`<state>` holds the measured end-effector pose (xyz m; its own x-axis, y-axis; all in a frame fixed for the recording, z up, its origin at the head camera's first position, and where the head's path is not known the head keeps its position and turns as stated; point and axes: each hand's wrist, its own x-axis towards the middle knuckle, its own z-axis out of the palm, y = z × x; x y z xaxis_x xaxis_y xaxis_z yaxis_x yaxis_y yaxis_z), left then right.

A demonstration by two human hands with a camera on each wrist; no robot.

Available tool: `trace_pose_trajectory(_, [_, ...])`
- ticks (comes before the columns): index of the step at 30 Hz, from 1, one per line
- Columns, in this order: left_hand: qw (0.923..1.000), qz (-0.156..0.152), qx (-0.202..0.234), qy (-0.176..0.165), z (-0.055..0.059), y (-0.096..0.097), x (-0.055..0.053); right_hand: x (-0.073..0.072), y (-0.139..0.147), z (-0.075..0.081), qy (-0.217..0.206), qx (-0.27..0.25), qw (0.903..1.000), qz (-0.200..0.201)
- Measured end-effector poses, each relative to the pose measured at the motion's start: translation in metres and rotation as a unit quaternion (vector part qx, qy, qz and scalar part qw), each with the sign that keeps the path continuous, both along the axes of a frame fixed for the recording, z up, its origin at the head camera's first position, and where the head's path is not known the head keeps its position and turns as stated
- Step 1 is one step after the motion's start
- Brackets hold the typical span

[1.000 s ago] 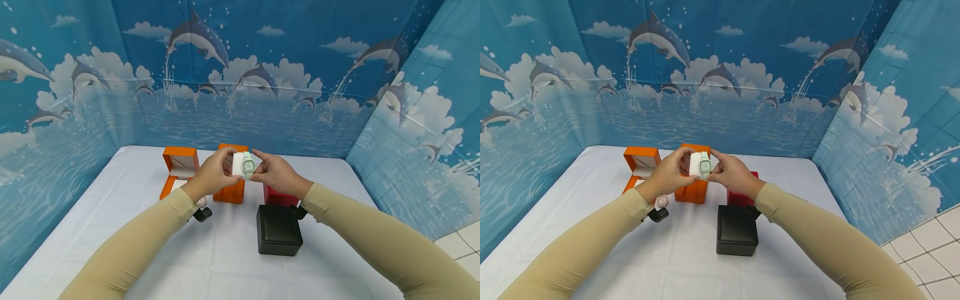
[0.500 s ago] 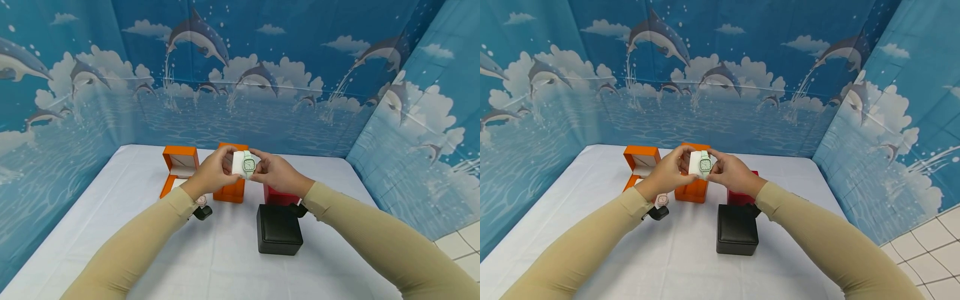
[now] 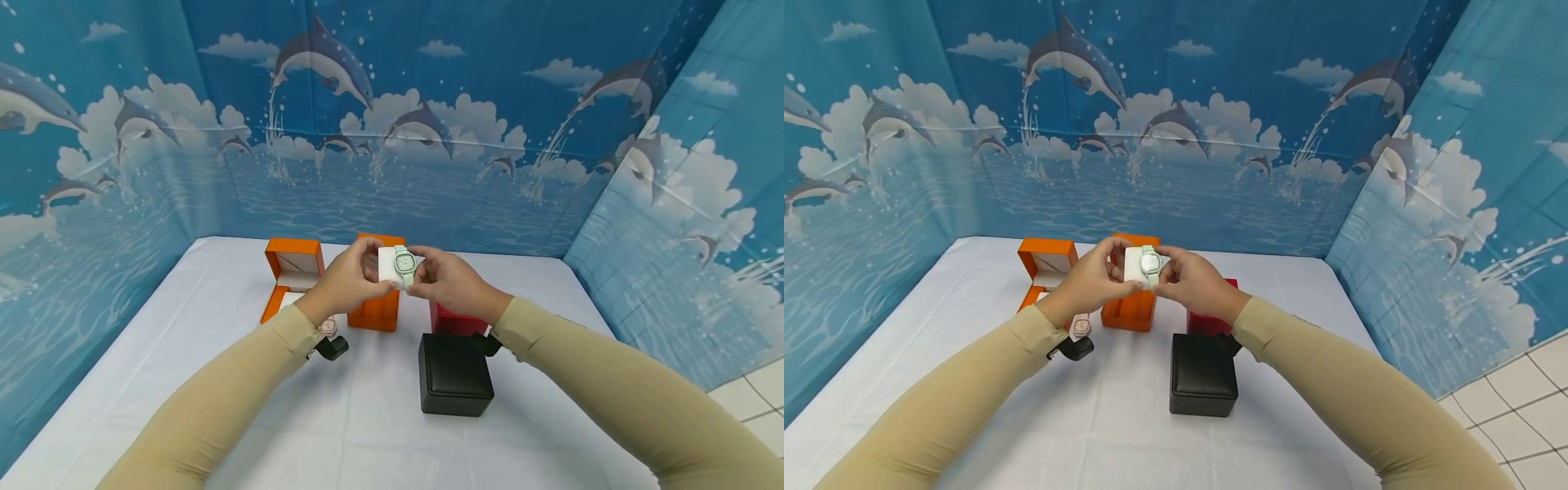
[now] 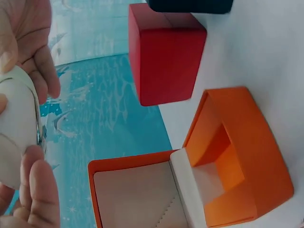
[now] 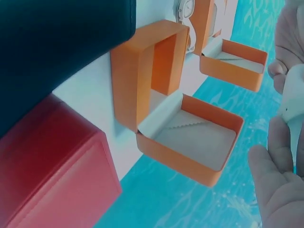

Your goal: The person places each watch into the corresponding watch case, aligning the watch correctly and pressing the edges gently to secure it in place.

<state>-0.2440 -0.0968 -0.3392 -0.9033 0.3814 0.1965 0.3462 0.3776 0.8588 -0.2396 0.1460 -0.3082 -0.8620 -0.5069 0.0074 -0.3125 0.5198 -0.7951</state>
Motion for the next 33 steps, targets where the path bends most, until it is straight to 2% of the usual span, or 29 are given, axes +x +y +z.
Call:
trace_pose_trajectory(5, [0.9998,0.016,-0.006,-0.007,0.0002,0.0024,0.0004,0.0002,-0.0006,-0.0008,-0.01,-0.006,0.9998,-0.014])
trace_pose_trajectory(9, [0.9997,0.014,-0.004,-0.018,0.0001,0.0026,-0.0009,0.0001,-0.0005,-0.0008,-0.01,-0.004,0.9998,-0.016])
trace_pose_trajectory(16, [0.9995,-0.013,0.003,-0.029,-0.0015,0.0,-0.0045,-0.0009,-0.0011,0.0003,-0.009,0.034,0.9994,-0.002])
trace_pose_trajectory(22, [0.9993,-0.036,0.004,0.011,-0.0019,0.001,-0.0045,-0.0003,-0.0003,0.0008,-0.003,0.042,0.9991,-0.003])
trace_pose_trajectory(28, [0.9998,-0.008,0.01,0.012,-0.0018,0.0,-0.0019,0.0027,-0.0022,0.0028,0.029,0.046,0.9985,-0.006])
trace_pose_trajectory(33, [0.9998,0.009,-0.003,0.017,-0.0013,0.0034,0.0005,0.0049,-0.0052,0.0025,0.044,0.054,0.9973,-0.022])
